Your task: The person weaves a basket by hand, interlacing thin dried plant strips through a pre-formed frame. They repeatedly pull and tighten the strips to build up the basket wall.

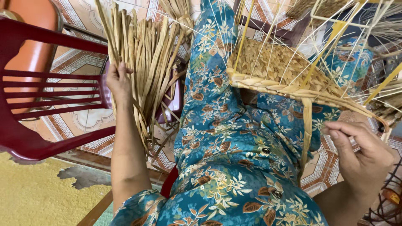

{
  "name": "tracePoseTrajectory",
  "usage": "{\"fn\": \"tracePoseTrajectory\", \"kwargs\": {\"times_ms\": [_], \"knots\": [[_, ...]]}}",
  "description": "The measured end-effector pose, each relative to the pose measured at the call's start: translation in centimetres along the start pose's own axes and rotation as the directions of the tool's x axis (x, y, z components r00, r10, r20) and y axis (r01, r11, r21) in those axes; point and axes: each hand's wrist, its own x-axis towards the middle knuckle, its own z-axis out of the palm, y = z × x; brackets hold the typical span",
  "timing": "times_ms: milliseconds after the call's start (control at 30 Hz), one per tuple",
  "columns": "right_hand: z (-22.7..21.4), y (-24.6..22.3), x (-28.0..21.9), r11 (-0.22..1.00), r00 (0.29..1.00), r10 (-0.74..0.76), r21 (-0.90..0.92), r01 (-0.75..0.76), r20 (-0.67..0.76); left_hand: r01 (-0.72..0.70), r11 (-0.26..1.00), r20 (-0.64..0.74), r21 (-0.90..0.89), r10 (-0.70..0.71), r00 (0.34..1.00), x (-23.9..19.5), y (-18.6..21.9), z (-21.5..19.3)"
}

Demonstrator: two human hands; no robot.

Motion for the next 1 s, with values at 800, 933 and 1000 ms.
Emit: {"fn": "tracePoseTrajectory", "kwargs": {"times_ms": [800, 933, 1000], "knots": [[2.6, -2.1, -0.8, 0.676, 0.967, 0.047, 0.72, 0.154, -0.25, -0.616, 0.743, 0.82, -0.262, 0.508, 0.265, -15.3, 25.5, -0.5], [1.5, 0.3, -2.7, 0.607, 0.92, 0.098, 0.755, 0.247, -0.38, -0.614, 0.659, 0.799, -0.434, 0.597, 0.076, -20.4, 29.4, 5.0], [-0.1, 1.3, -3.3, 0.698, 0.894, 0.084, 0.666, 0.263, -0.441, -0.578, 0.629, 0.726, -0.52, 0.682, 0.089, -21.4, 30.2, 6.9]]}}
